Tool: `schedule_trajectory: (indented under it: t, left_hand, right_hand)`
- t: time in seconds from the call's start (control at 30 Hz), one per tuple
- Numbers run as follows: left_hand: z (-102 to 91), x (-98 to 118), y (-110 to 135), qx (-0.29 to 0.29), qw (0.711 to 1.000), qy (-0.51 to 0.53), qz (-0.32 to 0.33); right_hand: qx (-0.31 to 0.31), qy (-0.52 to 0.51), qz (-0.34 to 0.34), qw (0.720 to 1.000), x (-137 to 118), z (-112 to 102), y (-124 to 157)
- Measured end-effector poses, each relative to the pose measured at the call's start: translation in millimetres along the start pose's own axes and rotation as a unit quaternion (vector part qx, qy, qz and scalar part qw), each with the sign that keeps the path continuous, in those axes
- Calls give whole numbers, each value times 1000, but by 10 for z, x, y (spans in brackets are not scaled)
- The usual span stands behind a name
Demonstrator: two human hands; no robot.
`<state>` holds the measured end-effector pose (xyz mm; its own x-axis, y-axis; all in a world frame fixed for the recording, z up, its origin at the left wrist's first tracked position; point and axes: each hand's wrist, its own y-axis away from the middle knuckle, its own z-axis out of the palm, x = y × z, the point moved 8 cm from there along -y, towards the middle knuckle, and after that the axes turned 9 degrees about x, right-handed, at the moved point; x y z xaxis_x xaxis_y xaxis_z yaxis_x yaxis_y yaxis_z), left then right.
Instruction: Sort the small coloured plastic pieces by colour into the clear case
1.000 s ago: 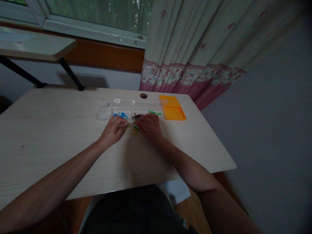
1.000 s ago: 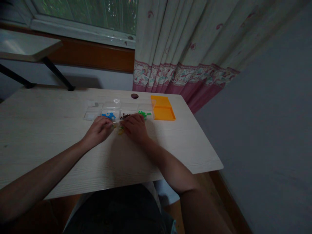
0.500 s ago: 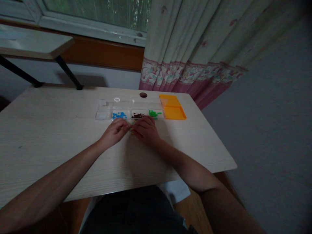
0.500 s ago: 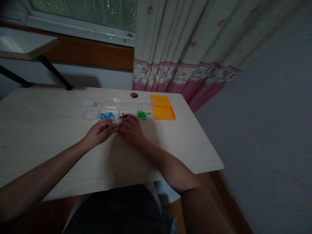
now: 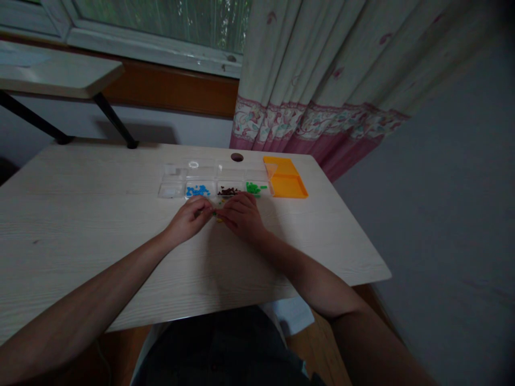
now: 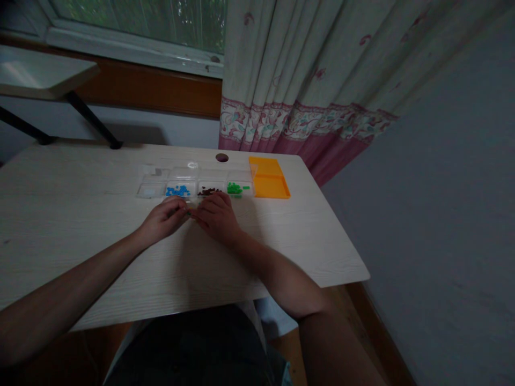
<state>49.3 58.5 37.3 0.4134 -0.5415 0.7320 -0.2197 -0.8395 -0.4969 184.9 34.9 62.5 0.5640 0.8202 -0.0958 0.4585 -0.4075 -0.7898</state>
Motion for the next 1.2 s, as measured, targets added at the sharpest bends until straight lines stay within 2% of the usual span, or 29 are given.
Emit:
schedule_trajectory:
  t: [0.1, 0.17, 0.27, 0.4, 0.5, 0.8, 0.93, 1.2]
  left_hand:
    - [-1, 13, -4, -2, 1000, -13, 1]
    - [-1, 16, -6, -2, 1000, -20, 4]
    - [-1, -5, -4, 1, 1000, -25, 4]
    - [-4, -45, 8, 10, 1000, -23, 4]
    - [-9, -44, 16, 13, 1000, -21, 9]
    - [-31, -51, 15, 25, 999, -33, 16]
    - [-29, -4, 19, 23, 997, -70, 37]
    - [117, 81, 73, -37, 979, -184, 82]
  right_hand:
    - [-12, 6, 17, 1000, 35, 15, -4]
    - [-19, 17, 48, 999, 150, 9, -4]
    - [0, 53, 127, 990, 511, -97, 28]
    - [48, 128, 234, 962, 1075, -328, 160]
    - [56, 175, 276, 944, 1283, -401, 252]
    - [7, 200, 308, 930, 1266, -285, 290]
    - [26, 195, 294, 935, 1255, -309, 268]
    - [58, 150, 241, 957, 1099, -279, 195]
